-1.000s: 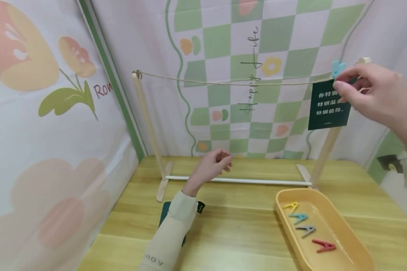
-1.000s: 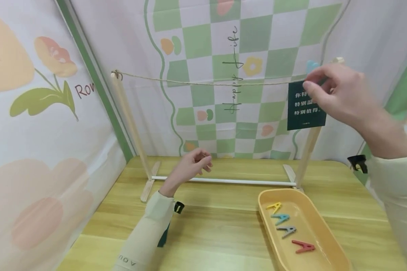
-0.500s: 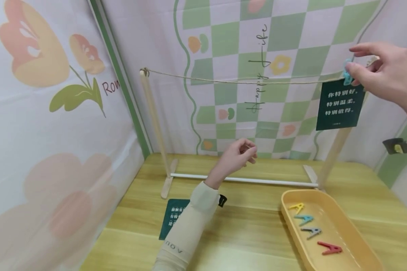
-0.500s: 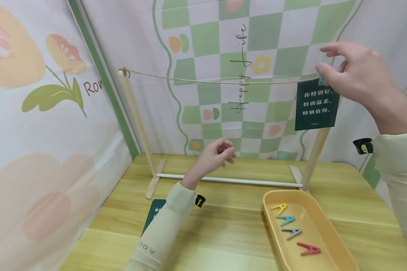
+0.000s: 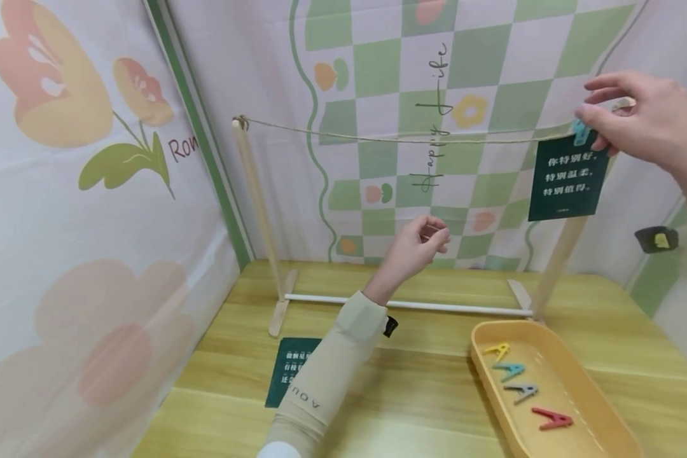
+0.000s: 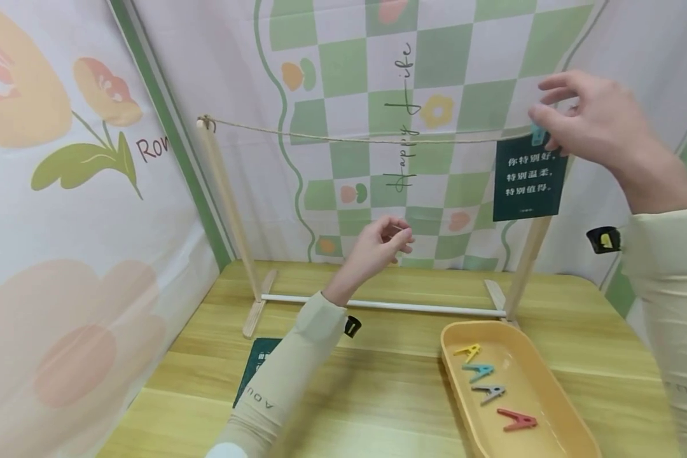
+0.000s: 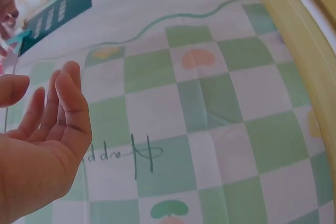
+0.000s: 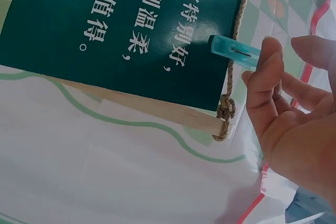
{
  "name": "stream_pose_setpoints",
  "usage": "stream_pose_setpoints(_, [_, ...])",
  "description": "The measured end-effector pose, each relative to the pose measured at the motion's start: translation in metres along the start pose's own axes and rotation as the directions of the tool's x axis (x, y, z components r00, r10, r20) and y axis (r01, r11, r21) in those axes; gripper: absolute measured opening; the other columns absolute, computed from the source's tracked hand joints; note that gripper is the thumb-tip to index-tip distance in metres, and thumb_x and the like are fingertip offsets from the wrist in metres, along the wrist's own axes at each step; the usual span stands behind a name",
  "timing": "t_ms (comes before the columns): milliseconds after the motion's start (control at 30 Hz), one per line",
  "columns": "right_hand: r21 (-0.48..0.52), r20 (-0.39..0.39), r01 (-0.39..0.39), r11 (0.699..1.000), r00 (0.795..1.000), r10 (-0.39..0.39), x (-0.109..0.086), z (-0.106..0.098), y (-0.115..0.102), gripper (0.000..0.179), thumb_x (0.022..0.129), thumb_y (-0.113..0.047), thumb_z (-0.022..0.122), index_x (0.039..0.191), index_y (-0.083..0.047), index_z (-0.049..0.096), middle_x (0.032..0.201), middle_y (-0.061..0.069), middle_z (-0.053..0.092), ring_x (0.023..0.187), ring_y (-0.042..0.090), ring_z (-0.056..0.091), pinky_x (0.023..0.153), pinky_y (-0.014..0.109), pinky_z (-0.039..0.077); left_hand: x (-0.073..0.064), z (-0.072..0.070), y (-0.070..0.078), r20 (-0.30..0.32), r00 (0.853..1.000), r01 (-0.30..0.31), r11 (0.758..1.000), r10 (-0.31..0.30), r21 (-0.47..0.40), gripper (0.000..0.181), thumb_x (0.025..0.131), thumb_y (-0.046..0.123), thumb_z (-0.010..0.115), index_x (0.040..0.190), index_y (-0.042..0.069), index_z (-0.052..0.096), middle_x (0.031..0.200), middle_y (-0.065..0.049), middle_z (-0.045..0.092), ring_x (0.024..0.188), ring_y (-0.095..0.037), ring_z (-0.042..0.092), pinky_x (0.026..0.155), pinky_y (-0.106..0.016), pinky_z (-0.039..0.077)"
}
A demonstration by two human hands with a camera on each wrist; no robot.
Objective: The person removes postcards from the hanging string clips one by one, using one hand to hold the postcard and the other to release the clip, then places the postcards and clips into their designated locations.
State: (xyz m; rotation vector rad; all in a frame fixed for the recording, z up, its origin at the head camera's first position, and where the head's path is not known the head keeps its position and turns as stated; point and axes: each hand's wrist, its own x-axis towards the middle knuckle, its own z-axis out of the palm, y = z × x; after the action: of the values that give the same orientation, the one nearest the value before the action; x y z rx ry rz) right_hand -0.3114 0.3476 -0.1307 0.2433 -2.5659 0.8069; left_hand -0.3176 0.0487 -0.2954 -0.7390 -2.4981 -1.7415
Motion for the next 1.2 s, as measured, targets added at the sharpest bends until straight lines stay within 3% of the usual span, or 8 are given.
stream_pose_setpoints(233, [0.030,0.052,-0.002,1.000,0.999,0.000,0.008,0.004,0.007,0.060,0.102,-0.032,0.049,0.155,-0.014,0.027,0.150,0.033,0.032,0.051,0.006,0.053,0.050,0.009,0.042,0.008,0.013,0.012,-0.038,0.999,-0.025,1.000,0.024,-0.014,0.020,0.100,0.025,0.058,0.116,0.013,0.061,0.102,-0.003,0.071,0.080,-0.006,0.065,0.062,-0.018,0.054])
stream_pose_setpoints(400, [0.055,0.074,-0.010,0.998,0.997,0.006,0.010,0.004,0.012,0.061,0.103,-0.031,0.046,0.155,-0.011,0.025,0.145,0.038,0.033,0.051,0.005,0.055,0.052,0.008,0.043,0.018,0.032,0.020,-0.060,0.998,-0.015,1.000,0.015,-0.008,0.020,0.098,0.023,0.061,0.116,0.014,0.063,0.102,0.002,0.071,0.082,-0.002,0.064,0.068,-0.014,0.052])
stream_pose_setpoints(467, [0.071,0.079,-0.025,0.997,0.997,0.020,0.010,0.004,0.015,0.060,0.103,-0.031,0.047,0.155,-0.011,0.025,0.133,0.030,0.045,0.051,0.007,0.056,0.052,0.011,0.045,0.021,0.038,0.022,-0.057,0.998,-0.003,1.000,0.004,0.015,0.020,0.098,0.023,0.062,0.116,0.015,0.063,0.102,0.005,0.071,0.084,0.000,0.063,0.071,-0.013,0.050])
stream_pose_setpoints(533, [0.097,0.077,-0.041,0.994,0.997,0.033,0.009,0.003,0.018,0.060,0.102,-0.030,0.049,0.155,-0.012,0.028,0.115,0.013,0.052,0.051,0.007,0.057,0.050,0.014,0.046,0.023,0.043,0.023,-0.060,0.998,0.012,0.999,-0.009,0.038,0.019,0.097,0.024,0.062,0.115,0.017,0.063,0.101,0.007,0.070,0.086,0.001,0.063,0.073,-0.012,0.049])
stream_pose_setpoints(667, [0.137,0.072,-0.064,0.989,0.996,0.054,0.009,0.001,0.023,0.059,0.101,-0.030,0.051,0.154,-0.015,0.030,0.085,-0.014,0.049,0.049,0.008,0.056,0.049,0.015,0.047,0.029,0.048,0.023,-0.060,0.998,0.036,0.998,-0.032,0.060,0.018,0.097,0.026,0.062,0.114,0.020,0.063,0.100,0.010,0.069,0.086,0.002,0.061,0.072,-0.012,0.049])
stream_pose_setpoints(800, [0.115,0.100,-0.072,0.991,0.993,0.060,0.012,0.000,0.024,0.061,0.102,-0.032,0.050,0.155,-0.013,0.028,0.073,-0.017,0.052,0.050,0.009,0.056,0.050,0.014,0.046,0.033,0.050,0.025,-0.079,0.996,0.045,0.997,-0.040,0.063,0.015,0.097,0.030,0.063,0.111,0.023,0.064,0.096,0.013,0.068,0.083,0.003,0.060,0.069,-0.013,0.049])
stream_pose_setpoints(1200, [0.137,0.162,-0.092,0.986,0.984,0.069,0.020,0.001,0.024,0.063,0.102,-0.033,0.050,0.155,-0.011,0.026,0.071,-0.013,0.055,0.053,0.011,0.056,0.053,0.012,0.047,0.049,0.063,0.043,-0.088,0.996,0.036,0.992,-0.025,0.124,0.019,0.094,0.027,0.066,0.113,0.024,0.063,0.104,0.013,0.070,0.088,0.004,0.061,0.072,-0.012,0.048])
